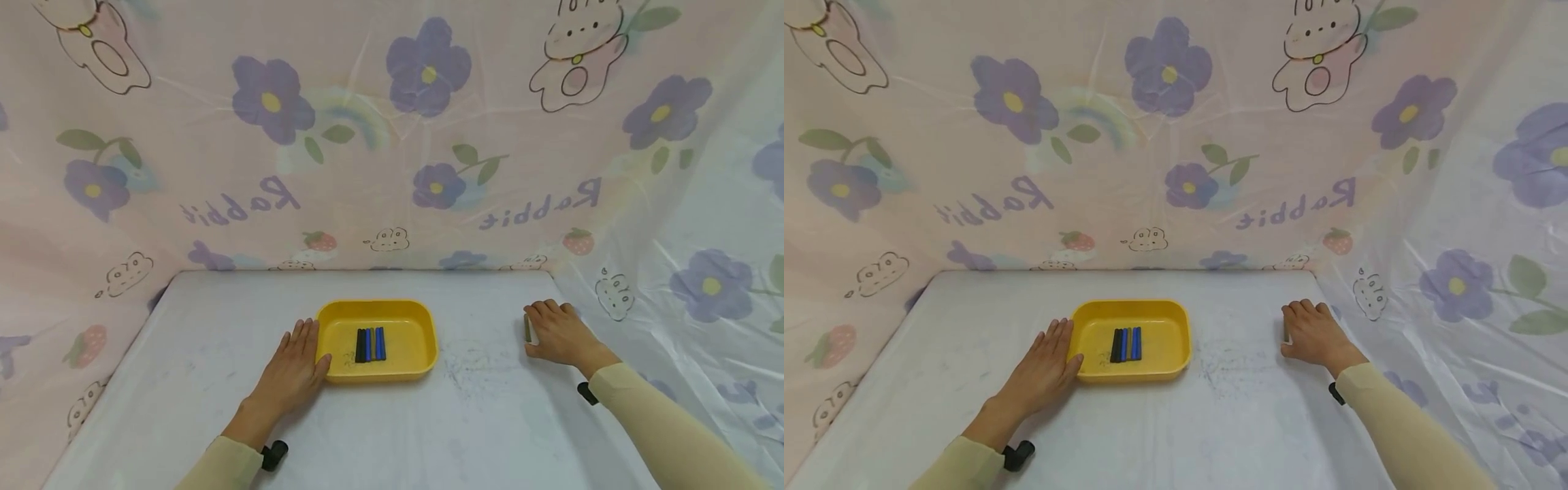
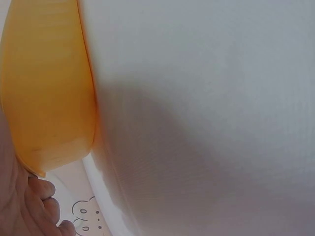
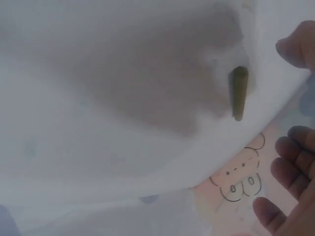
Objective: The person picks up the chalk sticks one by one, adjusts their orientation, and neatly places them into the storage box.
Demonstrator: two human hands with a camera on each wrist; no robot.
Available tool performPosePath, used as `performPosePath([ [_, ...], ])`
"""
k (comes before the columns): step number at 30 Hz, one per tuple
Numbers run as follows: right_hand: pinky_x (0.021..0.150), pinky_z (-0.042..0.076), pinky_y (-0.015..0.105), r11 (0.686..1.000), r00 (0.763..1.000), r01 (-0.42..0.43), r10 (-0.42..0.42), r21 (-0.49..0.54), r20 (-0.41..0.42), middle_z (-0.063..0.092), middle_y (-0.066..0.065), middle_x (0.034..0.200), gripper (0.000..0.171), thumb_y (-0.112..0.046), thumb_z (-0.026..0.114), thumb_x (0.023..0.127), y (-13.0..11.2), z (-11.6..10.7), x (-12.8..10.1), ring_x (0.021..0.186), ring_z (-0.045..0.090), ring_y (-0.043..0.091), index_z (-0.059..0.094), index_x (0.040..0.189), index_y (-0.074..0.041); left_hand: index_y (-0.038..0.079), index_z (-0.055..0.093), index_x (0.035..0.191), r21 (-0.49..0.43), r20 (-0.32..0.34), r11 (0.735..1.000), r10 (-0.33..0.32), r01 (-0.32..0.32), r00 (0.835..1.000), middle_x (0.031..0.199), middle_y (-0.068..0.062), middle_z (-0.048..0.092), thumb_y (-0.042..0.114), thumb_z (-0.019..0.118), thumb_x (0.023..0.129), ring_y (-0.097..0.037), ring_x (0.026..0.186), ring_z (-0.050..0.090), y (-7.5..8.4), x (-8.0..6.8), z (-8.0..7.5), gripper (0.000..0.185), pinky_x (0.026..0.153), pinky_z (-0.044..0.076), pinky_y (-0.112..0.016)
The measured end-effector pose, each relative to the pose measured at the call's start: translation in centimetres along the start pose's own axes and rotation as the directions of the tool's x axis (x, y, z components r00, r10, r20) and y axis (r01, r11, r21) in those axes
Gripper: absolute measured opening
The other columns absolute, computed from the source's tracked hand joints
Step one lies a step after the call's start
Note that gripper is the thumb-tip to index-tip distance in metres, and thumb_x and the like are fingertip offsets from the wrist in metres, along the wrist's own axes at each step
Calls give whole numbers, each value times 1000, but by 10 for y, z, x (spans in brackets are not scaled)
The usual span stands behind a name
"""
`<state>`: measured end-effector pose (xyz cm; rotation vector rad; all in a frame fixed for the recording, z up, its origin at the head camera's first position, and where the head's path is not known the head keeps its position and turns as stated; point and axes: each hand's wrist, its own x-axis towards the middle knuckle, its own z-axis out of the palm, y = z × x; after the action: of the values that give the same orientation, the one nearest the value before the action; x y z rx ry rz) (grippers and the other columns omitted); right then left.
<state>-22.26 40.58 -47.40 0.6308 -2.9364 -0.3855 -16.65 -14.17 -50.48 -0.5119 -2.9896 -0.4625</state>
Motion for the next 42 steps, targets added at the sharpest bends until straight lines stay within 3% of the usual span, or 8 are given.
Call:
performPosePath([
  [10,92,49,65,998,995,-50,52,-27,88,63,25,131,75,-43,82,82,12,8,4,120,57,44,58,133,6,-9,23,163,-19,15,1000,-20,20,1000,169,-28,29,38,51,111,-44,159,26,0,1,-1,76,129,23,-61],
  [30,96,47,71,997,983,-82,83,-14,166,61,28,131,78,-45,84,82,16,26,19,120,55,48,57,133,8,-7,19,165,-19,45,999,-32,33,998,171,-27,26,40,48,111,-43,160,22,-1,1,1,77,130,21,-60],
  [42,106,40,75,989,946,-143,124,43,300,56,30,142,84,-46,80,84,13,17,23,131,49,52,54,143,9,-8,18,165,-27,55,999,-33,34,998,171,-27,26,39,47,112,-43,161,22,-1,1,1,76,130,21,-60],
])
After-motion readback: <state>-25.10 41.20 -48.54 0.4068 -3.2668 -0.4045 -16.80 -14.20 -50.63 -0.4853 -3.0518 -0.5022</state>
